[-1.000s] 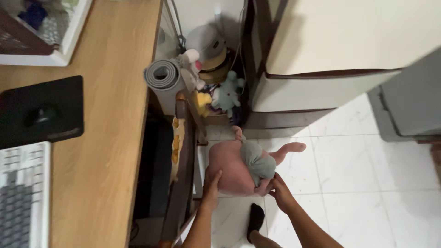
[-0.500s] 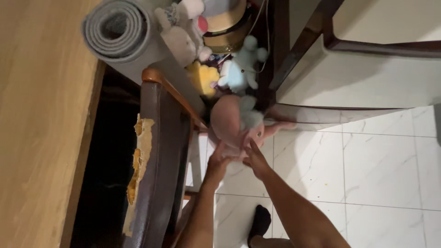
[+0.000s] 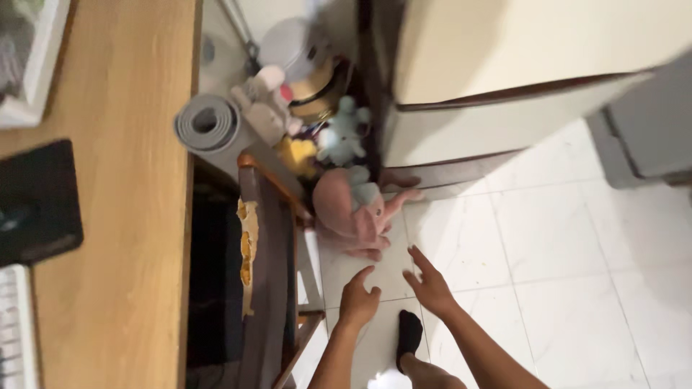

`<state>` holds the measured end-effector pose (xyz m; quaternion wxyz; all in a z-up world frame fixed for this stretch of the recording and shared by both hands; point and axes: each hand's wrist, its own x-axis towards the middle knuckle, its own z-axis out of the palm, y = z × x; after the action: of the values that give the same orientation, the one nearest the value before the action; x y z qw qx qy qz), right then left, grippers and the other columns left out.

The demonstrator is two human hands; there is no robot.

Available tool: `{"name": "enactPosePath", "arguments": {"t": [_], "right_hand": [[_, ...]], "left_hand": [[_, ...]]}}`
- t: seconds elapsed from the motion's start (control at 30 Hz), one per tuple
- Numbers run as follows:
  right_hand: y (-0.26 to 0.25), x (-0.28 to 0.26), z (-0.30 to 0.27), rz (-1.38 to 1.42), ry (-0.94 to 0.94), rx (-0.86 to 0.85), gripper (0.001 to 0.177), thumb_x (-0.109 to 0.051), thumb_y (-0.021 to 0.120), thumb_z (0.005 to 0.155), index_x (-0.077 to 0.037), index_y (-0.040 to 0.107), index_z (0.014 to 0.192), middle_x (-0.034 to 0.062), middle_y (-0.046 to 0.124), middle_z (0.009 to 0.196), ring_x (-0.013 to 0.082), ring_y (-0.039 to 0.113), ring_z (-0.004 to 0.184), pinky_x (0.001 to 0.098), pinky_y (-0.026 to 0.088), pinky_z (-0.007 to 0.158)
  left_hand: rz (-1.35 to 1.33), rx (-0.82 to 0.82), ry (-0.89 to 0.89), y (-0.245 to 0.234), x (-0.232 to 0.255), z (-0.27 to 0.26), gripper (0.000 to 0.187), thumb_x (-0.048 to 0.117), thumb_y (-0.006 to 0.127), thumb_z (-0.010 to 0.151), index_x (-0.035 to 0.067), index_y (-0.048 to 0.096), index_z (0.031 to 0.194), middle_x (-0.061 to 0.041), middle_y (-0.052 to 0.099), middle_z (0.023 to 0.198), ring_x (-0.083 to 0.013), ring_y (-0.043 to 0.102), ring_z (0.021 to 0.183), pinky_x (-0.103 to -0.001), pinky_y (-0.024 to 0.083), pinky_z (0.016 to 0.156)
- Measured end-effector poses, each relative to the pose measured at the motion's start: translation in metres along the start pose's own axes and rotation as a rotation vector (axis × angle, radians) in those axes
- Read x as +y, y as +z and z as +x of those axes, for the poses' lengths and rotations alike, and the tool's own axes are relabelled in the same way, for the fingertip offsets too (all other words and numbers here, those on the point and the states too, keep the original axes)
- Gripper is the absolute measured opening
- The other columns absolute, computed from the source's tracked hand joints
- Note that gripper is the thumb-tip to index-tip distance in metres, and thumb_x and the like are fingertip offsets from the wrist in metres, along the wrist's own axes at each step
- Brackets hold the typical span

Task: The person places a drawing into a drawer, then moves a stuffed toy to a shelf. They smooth a mattress cover, sweep the mattress with a broom, and arrange pillows and blankets on the mattress.

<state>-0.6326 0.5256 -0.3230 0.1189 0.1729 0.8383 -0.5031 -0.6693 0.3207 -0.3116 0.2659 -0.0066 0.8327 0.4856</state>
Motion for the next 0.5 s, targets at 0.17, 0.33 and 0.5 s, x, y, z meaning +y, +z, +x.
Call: {"name": "enactPosePath", "arguments": {"t": [0.17, 0.33, 0.5], "right_hand": [[-0.053, -0.057, -0.149, -0.491, -0.132, 0.212, 0.066, -0.024, 0.073, 0.085, -0.016, 0.048, 0.146, 0.0088, 0.035, 0.161, 0.0333, 0.036, 0.146, 0.0532, 0.032, 0.117], [-0.069, -0.082, -0.294, -0.47, 0.007, 0.46, 0.064, -0.026, 0.072, 0.085, -0.015, 0.049, 0.144, 0.0087, 0.036, 0.161, 0.0313, 0.038, 0.145, 0.0545, 0.033, 0.117], [-0.063, -0.079, -0.43, -0.431, 0.305, 0.547, 0.07, -0.029, 0.074, 0.085, -0.018, 0.049, 0.149, 0.0102, 0.03, 0.162, 0.0317, 0.032, 0.149, 0.0536, 0.031, 0.117]], "left_hand": [[0.332, -0.091, 0.47, 0.007, 0.058, -0.075, 0.055, 0.009, 0.065, 0.086, 0.003, 0.056, 0.139, -0.018, 0.055, 0.147, -0.0382, 0.044, 0.141, -0.043, 0.035, 0.117], [0.485, -0.262, 0.78, 0.009, 0.128, -0.175, 0.055, 0.01, 0.066, 0.084, 0.003, 0.058, 0.138, -0.017, 0.054, 0.148, -0.0372, 0.041, 0.145, -0.046, 0.031, 0.12], [0.586, -0.517, 0.975, 0.029, 0.175, -0.275, 0.056, 0.01, 0.068, 0.085, 0.001, 0.056, 0.139, -0.018, 0.051, 0.15, -0.0379, 0.037, 0.147, -0.048, 0.029, 0.12]]}}
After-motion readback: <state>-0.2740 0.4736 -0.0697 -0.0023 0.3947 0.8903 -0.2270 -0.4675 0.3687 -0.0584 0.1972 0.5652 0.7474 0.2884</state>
